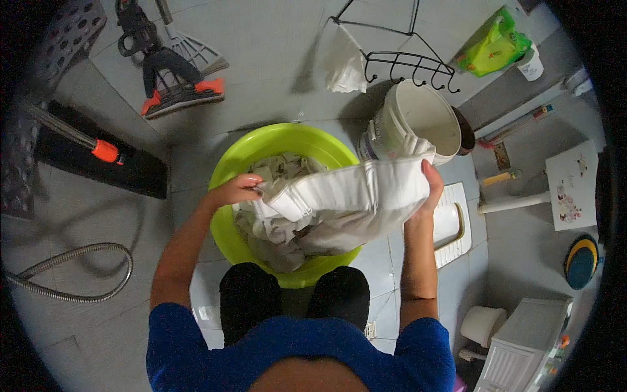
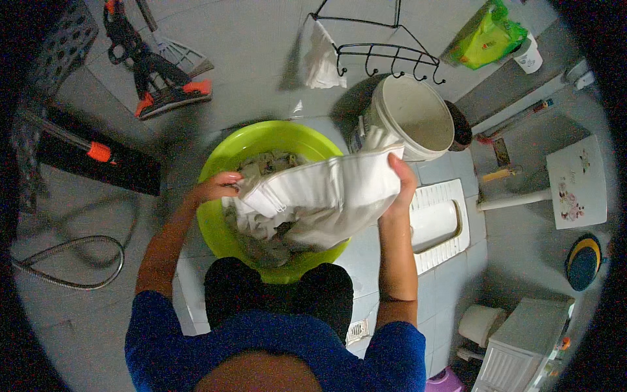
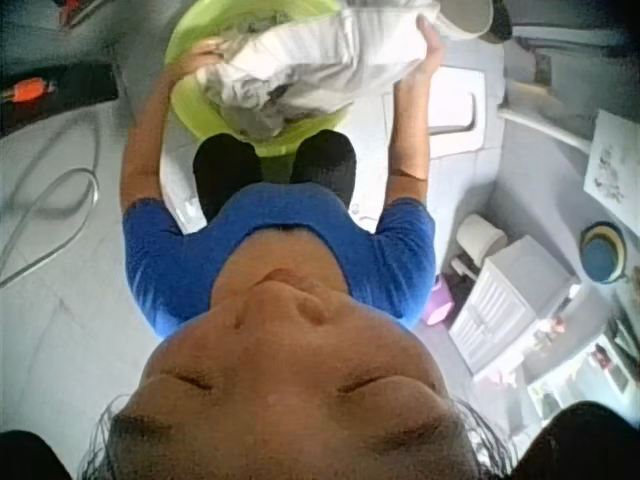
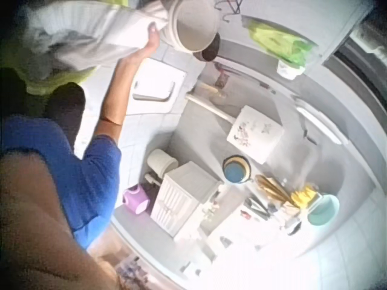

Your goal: The person fills a kettle with water and plugs it in, then prepares a bottle with a powder packet. They walk to a storage cabinet to retrieve items, then move to the bathroom. In the bathroom, the person squats and washes a white cloth by hand in a green basin filled with water.

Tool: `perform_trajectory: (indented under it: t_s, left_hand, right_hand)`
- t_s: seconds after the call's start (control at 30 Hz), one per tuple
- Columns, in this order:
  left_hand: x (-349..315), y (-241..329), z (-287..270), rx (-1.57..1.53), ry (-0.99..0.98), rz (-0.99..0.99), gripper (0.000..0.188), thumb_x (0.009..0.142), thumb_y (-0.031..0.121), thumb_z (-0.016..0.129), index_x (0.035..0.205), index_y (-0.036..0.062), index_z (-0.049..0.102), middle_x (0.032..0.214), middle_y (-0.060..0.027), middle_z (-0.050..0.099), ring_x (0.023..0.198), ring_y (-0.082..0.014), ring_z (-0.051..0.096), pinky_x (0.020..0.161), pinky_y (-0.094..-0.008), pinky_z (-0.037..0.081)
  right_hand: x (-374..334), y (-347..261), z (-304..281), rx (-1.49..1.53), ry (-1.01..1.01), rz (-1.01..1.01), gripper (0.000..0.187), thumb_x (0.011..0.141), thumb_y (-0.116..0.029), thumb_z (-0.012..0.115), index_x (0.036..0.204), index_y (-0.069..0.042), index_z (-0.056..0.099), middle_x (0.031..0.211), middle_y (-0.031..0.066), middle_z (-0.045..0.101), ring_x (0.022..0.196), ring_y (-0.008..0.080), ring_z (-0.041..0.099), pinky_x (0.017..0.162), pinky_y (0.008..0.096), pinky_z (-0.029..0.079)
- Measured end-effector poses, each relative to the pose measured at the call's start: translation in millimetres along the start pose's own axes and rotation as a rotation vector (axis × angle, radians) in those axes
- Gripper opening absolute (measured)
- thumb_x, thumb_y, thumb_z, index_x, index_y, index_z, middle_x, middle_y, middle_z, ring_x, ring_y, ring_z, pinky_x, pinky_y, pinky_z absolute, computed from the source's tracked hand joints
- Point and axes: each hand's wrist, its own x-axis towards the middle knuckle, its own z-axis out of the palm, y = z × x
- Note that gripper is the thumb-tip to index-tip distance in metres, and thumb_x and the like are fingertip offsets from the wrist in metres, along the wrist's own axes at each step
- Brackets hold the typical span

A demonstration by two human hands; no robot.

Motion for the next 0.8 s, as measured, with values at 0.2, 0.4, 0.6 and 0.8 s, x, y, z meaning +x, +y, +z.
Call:
perform_trajectory:
  t_s: [0.2, 0.4, 0.6, 0.8]
  left_hand:
    - [-77.8, 98.6, -17.7, -0.195, 0.141, -0.17, 0.025, 0.074, 0.013, 0.063, 0.096, 0.0044, 0.057, 0.086, 0.0004, 0.056, 0.08, -0.0077, 0.051, 0.07, -0.0226, 0.041]
    - [-88.8, 149.8, -17.6, -0.243, 0.14, -0.012, 0.031, 0.075, 0.013, 0.062, 0.103, 0.0037, 0.054, 0.096, -0.003, 0.058, 0.085, -0.0097, 0.053, 0.074, -0.0235, 0.042]
    - [-84.9, 136.8, -15.4, -0.079, 0.05, -0.082, 0.033, 0.076, 0.021, 0.063, 0.102, 0.0025, 0.054, 0.095, -0.0043, 0.058, 0.084, -0.0111, 0.054, 0.074, -0.0242, 0.042]
    - [-64.2, 71.5, -0.4, 0.41, -0.257, -0.304, 0.036, 0.074, 0.03, 0.065, 0.094, 0.0022, 0.054, 0.081, -0.0043, 0.057, 0.073, -0.0107, 0.05, 0.062, -0.0299, 0.042]
  right_hand:
    - [9.3, 12.8, -19.7, 0.1, 0.11, 0.03, 0.036, 0.08, -0.03, 0.049, 0.102, -0.002, 0.053, 0.094, 0.0125, 0.06, 0.082, 0.0269, 0.058, 0.077, 0.0384, 0.047]
    - [7.3, 10.8, -20.4, 0.295, -0.125, -0.045, 0.041, 0.086, -0.024, 0.041, 0.123, -0.006, 0.041, 0.124, 0.0058, 0.045, 0.115, 0.0241, 0.041, 0.098, 0.0375, 0.031]
    - [-2.5, 10.2, -16.9, 0.221, 0.106, -0.077, 0.04, 0.079, -0.031, 0.049, 0.104, 0.0, 0.053, 0.098, 0.0141, 0.059, 0.085, 0.028, 0.057, 0.08, 0.038, 0.045]
    - [-3.7, -9.1, -59.9, -0.198, 0.038, -0.054, 0.036, 0.082, -0.025, 0.05, 0.109, 0.0, 0.05, 0.101, 0.0134, 0.057, 0.092, 0.0247, 0.056, 0.084, 0.0355, 0.043]
